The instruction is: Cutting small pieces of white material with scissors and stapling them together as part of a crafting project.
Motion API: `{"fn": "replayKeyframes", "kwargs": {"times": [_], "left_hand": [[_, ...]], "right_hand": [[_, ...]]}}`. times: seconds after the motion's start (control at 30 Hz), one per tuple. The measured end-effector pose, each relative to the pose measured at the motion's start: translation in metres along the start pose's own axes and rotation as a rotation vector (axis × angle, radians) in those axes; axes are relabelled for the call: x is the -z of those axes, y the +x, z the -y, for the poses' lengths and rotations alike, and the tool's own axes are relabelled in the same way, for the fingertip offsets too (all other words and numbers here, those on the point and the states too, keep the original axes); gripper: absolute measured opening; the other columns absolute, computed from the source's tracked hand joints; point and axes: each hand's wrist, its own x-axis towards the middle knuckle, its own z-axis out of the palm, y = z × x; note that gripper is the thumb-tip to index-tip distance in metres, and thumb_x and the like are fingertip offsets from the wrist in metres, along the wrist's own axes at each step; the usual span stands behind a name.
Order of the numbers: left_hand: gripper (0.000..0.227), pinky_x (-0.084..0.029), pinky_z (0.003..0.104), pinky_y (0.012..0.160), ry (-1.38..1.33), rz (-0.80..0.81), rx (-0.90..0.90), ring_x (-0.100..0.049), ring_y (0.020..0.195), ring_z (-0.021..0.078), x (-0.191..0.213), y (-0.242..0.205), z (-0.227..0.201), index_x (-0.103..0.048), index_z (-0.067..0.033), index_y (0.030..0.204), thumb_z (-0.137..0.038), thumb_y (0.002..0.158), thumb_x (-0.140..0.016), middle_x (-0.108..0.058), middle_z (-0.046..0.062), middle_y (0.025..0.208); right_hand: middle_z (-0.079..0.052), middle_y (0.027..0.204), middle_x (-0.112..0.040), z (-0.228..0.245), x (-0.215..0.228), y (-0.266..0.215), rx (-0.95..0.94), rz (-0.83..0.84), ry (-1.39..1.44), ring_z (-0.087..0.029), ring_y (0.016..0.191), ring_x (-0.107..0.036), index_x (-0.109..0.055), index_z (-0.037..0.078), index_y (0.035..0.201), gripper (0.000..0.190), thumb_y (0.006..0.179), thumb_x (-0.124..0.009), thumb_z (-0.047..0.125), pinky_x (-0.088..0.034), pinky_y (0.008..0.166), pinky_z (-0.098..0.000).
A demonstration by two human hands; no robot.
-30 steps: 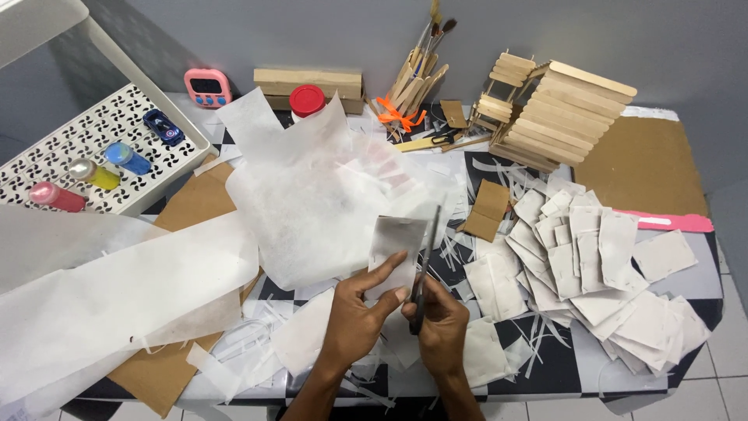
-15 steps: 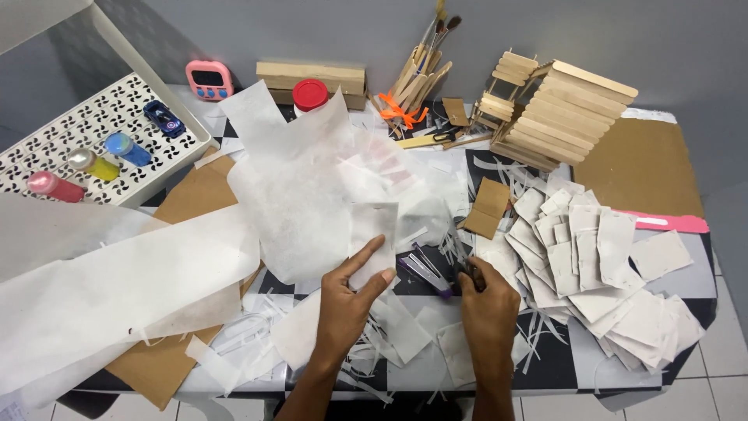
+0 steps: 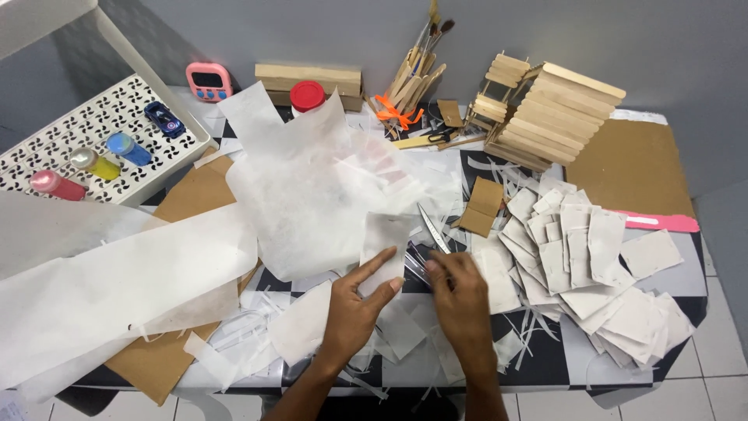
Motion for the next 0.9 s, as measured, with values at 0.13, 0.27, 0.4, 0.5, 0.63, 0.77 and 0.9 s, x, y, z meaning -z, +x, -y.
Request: {"fn": "replayKeyframes", "kwargs": {"times": [0.13,0.27,0.4,0.5,0.63,0.77,0.9], "left_hand": [[0.05,-0.051,0.041,0.111,0.015,0.025,-0.005,-0.06,0.138,0.0251,-0.003,0.002,0.01,-0.068,-0.0175,0.134,-0.037,0.088,-0.068,-0.067,0.012,0.142],[0.036,-0.027,0.054,0.122,0.086,-0.097,-0.164,-0.067,0.128,0.0249,0.002,0.003,0.011,-0.071,-0.0137,0.127,-0.029,0.097,-0.06,-0.072,0.01,0.135],[0.045,-0.027,0.067,0.116,0.231,-0.098,-0.109,-0.033,0.151,0.0439,0.015,0.007,-0.002,-0.066,-0.0207,0.134,-0.041,0.095,-0.056,-0.063,0.01,0.146],[0.035,-0.046,0.038,0.11,0.159,-0.135,-0.257,-0.07,0.119,0.0223,0.019,0.013,-0.027,-0.073,-0.0127,0.126,-0.029,0.097,-0.061,-0.077,0.01,0.121],[0.03,-0.042,0.043,0.115,0.143,-0.153,-0.326,-0.072,0.114,0.0225,0.014,0.026,-0.023,-0.073,-0.0091,0.122,-0.023,0.098,-0.061,-0.077,0.01,0.118],[0.03,-0.056,0.031,0.096,0.045,-0.184,-0.25,-0.07,0.113,0.0201,0.006,0.038,-0.012,-0.074,-0.0075,0.122,-0.021,0.097,-0.062,-0.076,0.008,0.115],[0.032,-0.052,0.032,0.098,0.07,-0.138,-0.23,-0.069,0.116,0.0207,0.006,0.044,-0.005,-0.073,-0.0059,0.124,-0.02,0.098,-0.061,-0.075,0.008,0.115]], "right_hand": [[-0.016,0.106,-0.08,0.009,-0.019,-0.011,-0.113,0.159,0.391,-0.026,0.096,-0.079,-0.07,0.007,0.125,0.038,0.098,-0.054,0.029,-0.068,0.086,-0.036],[-0.01,0.103,-0.075,0.027,-0.027,-0.011,0.011,0.144,0.614,-0.02,0.098,-0.072,-0.069,0.003,0.116,0.026,0.095,-0.064,0.016,-0.062,0.087,-0.032],[-0.005,0.09,-0.07,0.032,-0.019,-0.005,-0.028,0.214,0.641,-0.015,0.085,-0.065,-0.071,0.002,0.11,0.021,0.095,-0.067,0.016,-0.056,0.075,-0.0279],[-0.005,0.099,-0.072,0.03,-0.024,-0.004,-0.018,0.231,0.619,-0.015,0.095,-0.069,-0.07,0.004,0.116,0.028,0.095,-0.066,0.022,-0.057,0.08,-0.0291],[-0.001,0.085,-0.063,0.034,-0.026,0.004,0.018,0.243,0.646,-0.013,0.085,-0.062,-0.067,0.005,0.112,0.021,0.095,-0.069,0.019,-0.054,0.079,-0.0272],[-0.004,0.091,-0.07,0.02,-0.034,0.012,-0.071,0.207,0.626,-0.013,0.087,-0.065,-0.07,0.004,0.117,0.029,0.094,-0.069,0.021,-0.055,0.076,-0.0275],[-0.005,0.079,-0.069,0.003,-0.039,0.014,-0.137,0.176,0.626,-0.013,0.055,-0.058,-0.071,0.002,0.123,0.032,0.095,-0.067,0.018,-0.049,0.051,-0.0263]]}}
